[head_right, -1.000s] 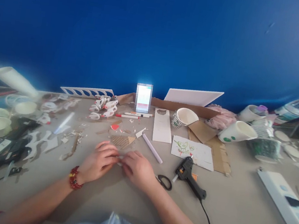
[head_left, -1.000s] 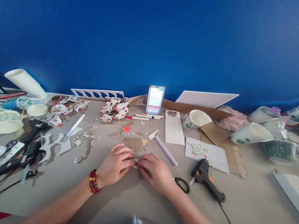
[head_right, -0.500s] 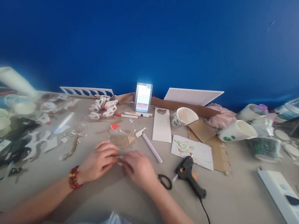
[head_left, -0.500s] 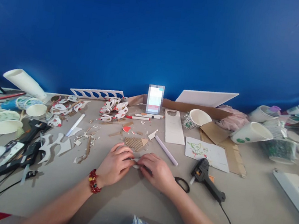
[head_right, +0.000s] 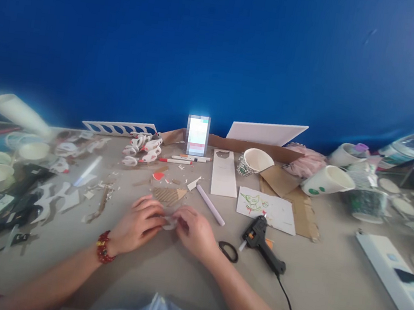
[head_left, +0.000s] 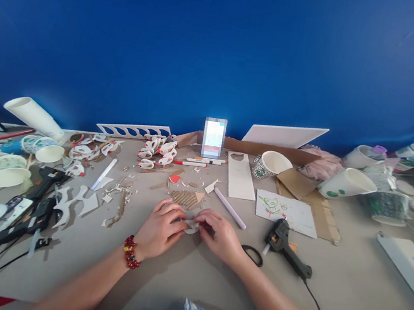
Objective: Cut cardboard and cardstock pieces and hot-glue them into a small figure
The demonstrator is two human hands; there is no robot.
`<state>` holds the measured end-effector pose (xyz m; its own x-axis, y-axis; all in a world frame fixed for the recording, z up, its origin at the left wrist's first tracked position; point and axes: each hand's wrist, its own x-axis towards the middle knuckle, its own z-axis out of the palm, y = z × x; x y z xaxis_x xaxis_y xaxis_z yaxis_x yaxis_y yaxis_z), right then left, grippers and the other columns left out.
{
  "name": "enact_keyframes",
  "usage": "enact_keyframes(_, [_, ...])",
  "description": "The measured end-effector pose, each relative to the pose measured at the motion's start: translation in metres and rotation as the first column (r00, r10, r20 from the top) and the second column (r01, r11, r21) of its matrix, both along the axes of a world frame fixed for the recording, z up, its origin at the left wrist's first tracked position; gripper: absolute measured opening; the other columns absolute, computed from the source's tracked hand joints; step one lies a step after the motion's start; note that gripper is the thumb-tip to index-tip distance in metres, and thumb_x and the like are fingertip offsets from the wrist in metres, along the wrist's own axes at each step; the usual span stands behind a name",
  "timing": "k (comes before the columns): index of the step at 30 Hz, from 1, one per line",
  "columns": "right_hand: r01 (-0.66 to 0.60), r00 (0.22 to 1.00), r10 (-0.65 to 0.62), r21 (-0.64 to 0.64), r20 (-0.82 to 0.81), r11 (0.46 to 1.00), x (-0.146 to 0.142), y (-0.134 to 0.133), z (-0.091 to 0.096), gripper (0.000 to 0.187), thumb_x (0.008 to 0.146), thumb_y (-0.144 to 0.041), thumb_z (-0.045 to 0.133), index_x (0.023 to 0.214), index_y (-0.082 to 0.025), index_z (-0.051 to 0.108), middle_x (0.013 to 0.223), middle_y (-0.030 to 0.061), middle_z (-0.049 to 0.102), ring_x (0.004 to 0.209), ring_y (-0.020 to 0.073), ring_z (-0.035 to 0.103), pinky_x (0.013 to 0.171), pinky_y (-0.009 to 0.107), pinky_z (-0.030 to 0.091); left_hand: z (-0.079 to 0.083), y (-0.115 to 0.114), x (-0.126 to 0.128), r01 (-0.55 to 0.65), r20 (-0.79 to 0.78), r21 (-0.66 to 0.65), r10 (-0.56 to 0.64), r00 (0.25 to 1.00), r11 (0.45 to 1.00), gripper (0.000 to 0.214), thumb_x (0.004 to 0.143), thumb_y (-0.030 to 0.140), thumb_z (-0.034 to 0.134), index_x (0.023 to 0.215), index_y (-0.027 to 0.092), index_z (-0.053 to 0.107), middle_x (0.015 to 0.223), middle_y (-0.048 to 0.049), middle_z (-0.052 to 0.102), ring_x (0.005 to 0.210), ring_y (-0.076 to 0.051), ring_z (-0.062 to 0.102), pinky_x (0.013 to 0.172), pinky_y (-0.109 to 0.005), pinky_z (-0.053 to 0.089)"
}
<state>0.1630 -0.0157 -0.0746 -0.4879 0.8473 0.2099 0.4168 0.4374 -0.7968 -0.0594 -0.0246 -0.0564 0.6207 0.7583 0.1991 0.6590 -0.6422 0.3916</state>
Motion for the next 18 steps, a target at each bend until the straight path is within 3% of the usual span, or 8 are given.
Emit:
enact_keyframes(6, [0.075, 0.997, -0.074, -0.028, 0.026, 0.997, 0.001, 0.000, -0.003, 0.028, 0.079, 0.000, 0.050, 0.095, -0.020, 0.061, 0.092, 0.0041, 0.064, 0.077, 0.0174, 0.059, 0.070, 0.027, 0.047, -0.003, -0.002, 0.005, -0.023, 0.012, -0.010, 0.023, 1.000, 1.000, 0.027, 0.089, 0.033, 0.060, 0.113, 0.022, 0.060, 0.115, -0.0060, 0.064, 0.113, -0.024, 0.051, 0.106, -0.044, 0.034])
enact_keyframes(12, [0.083, 0.996, -0.082, -0.046, 0.018, 0.995, 0.000, 0.000, -0.002, 0.031, 0.077, 0.001, 0.049, 0.095, -0.021, 0.061, 0.093, 0.0038, 0.063, 0.079, 0.0178, 0.059, 0.071, 0.027, 0.047, -0.007, -0.004, 0.009, -0.031, -0.009, -0.019, 0.031, 0.999, 0.999, 0.032, 0.093, 0.020, 0.051, 0.125, 0.021, 0.053, 0.118, -0.0053, 0.065, 0.113, -0.024, 0.049, 0.098, -0.041, 0.038])
enact_keyframes(18, [0.076, 0.996, -0.077, -0.042, -0.037, 0.996, 0.001, 0.001, 0.000, 0.033, 0.077, 0.002, 0.047, 0.096, -0.021, 0.060, 0.095, 0.0044, 0.064, 0.088, 0.0197, 0.061, 0.076, 0.029, 0.047, -0.005, -0.005, 0.014, -0.018, -0.036, -0.025, 0.018, 0.999, 1.000, 0.041, 0.089, 0.018, 0.056, 0.129, 0.019, 0.051, 0.124, -0.0070, 0.062, 0.114, -0.025, 0.048, 0.098, -0.041, 0.038])
